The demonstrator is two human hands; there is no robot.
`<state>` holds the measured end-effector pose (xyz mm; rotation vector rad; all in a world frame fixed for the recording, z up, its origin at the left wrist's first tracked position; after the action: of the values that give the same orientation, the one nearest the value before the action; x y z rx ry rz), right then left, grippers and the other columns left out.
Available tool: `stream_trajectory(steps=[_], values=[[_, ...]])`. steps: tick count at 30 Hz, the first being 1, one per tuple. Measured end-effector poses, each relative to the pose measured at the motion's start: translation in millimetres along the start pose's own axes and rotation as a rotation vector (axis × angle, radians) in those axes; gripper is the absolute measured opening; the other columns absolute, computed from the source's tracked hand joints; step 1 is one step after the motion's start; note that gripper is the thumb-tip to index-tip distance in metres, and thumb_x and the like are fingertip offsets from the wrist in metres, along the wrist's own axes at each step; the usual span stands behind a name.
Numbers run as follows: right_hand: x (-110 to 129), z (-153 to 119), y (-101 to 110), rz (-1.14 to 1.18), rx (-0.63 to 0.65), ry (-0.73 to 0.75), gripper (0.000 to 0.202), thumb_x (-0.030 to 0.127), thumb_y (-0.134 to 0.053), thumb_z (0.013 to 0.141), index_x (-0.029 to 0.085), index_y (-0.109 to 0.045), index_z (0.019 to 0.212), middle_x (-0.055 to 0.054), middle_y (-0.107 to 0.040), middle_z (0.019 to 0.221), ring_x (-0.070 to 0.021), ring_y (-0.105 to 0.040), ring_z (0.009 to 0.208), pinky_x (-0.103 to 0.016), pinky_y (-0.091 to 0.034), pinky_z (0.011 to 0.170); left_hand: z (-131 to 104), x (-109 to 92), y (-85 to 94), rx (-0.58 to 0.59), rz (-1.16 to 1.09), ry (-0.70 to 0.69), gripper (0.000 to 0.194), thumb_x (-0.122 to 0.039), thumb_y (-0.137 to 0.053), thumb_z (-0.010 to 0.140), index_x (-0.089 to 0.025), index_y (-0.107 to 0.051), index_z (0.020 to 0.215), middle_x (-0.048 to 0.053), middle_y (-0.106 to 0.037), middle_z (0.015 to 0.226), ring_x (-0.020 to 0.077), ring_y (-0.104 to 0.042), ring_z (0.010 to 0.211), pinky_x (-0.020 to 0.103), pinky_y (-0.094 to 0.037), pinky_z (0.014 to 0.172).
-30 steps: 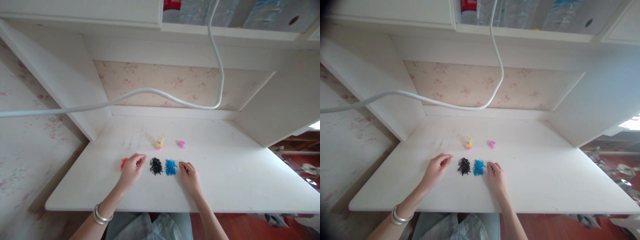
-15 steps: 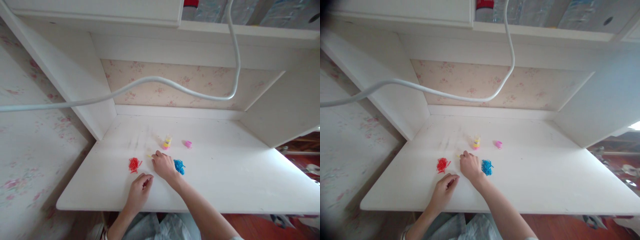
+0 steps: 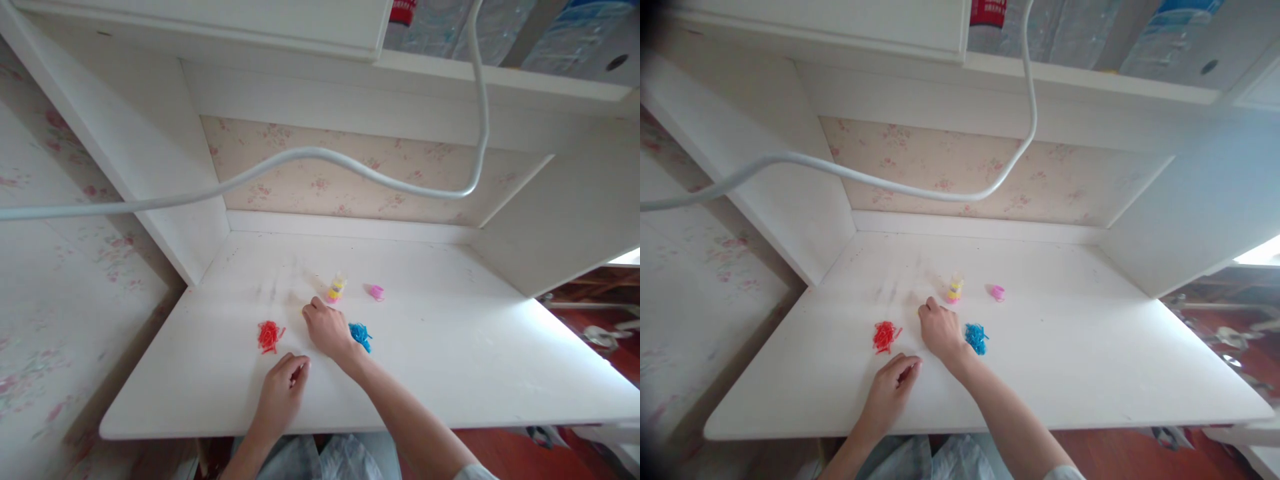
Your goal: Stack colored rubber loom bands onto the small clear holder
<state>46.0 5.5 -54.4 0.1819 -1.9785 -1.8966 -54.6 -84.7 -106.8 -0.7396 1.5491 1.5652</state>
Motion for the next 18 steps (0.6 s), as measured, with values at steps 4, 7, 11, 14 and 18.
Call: stream_trajectory(steps=[4,7,11,14,18], values=[[-23,-13,37,0.158,-0.225,-0.057,0.028,0.029,-0.036,0.096,0.024,-0.064,0.097,-0.003,-0.059,0.095,-0.0117,-0.059,0.075,-0.022,-0.040,0.065,-1,-3,1.0,0.002,-0.001,-0.012,0.033,-0.039,-0.040,0.093,-0.022,-0.067,0.098,0.004,-0.063,0.080,0.0146,-0.057,0.068,0.025,-0.045,0.062],[-52,-15,66,0.248,-0.403,-0.090,0.027,0.029,-0.040,0.093,0.023,-0.066,0.095,-0.002,-0.059,0.092,-0.0101,-0.056,0.070,-0.021,-0.040,0.066,-1,-4,1.5,-0.002,-0.013,-0.023,0.031,-0.038,-0.041,0.093,-0.022,-0.067,0.098,0.004,-0.065,0.084,0.0145,-0.059,0.071,0.024,-0.046,0.064],[-85,-8,89,0.291,-0.534,-0.134,0.026,0.031,-0.043,0.089,0.021,-0.068,0.091,-0.002,-0.059,0.086,-0.0108,-0.054,0.068,-0.022,-0.040,0.065,-2,-6,1.9,-0.004,-0.006,-0.050,0.029,-0.037,-0.042,0.093,-0.022,-0.067,0.098,0.004,-0.066,0.083,0.0144,-0.059,0.071,0.023,-0.046,0.064],[-93,0,91,0.292,-0.534,-0.139,0.028,0.032,-0.044,0.088,0.020,-0.069,0.088,-0.003,-0.059,0.084,-0.0114,-0.055,0.068,-0.023,-0.040,0.065,-2,-6,2.5,-0.005,-0.003,-0.049,0.030,-0.037,-0.041,0.093,-0.022,-0.067,0.098,0.004,-0.065,0.083,0.0142,-0.059,0.069,0.023,-0.046,0.062],[-93,8,86,0.266,-0.489,-0.146,0.027,0.030,-0.045,0.087,0.021,-0.070,0.088,-0.003,-0.060,0.085,-0.0115,-0.056,0.069,-0.024,-0.040,0.066,-4,-8,4.3,-0.010,-0.012,-0.043,0.033,-0.039,-0.039,0.094,-0.021,-0.067,0.098,0.005,-0.065,0.082,0.0149,-0.059,0.070,0.024,-0.046,0.063]])
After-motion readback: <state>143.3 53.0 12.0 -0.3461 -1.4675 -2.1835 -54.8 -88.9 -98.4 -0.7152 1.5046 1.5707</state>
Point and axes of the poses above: each hand's wrist, its own z-axis towards the middle knuckle, its own y-axis out of the back of the hand, x = y × z, the point moved 6 cm from there along z, towards the middle knuckle
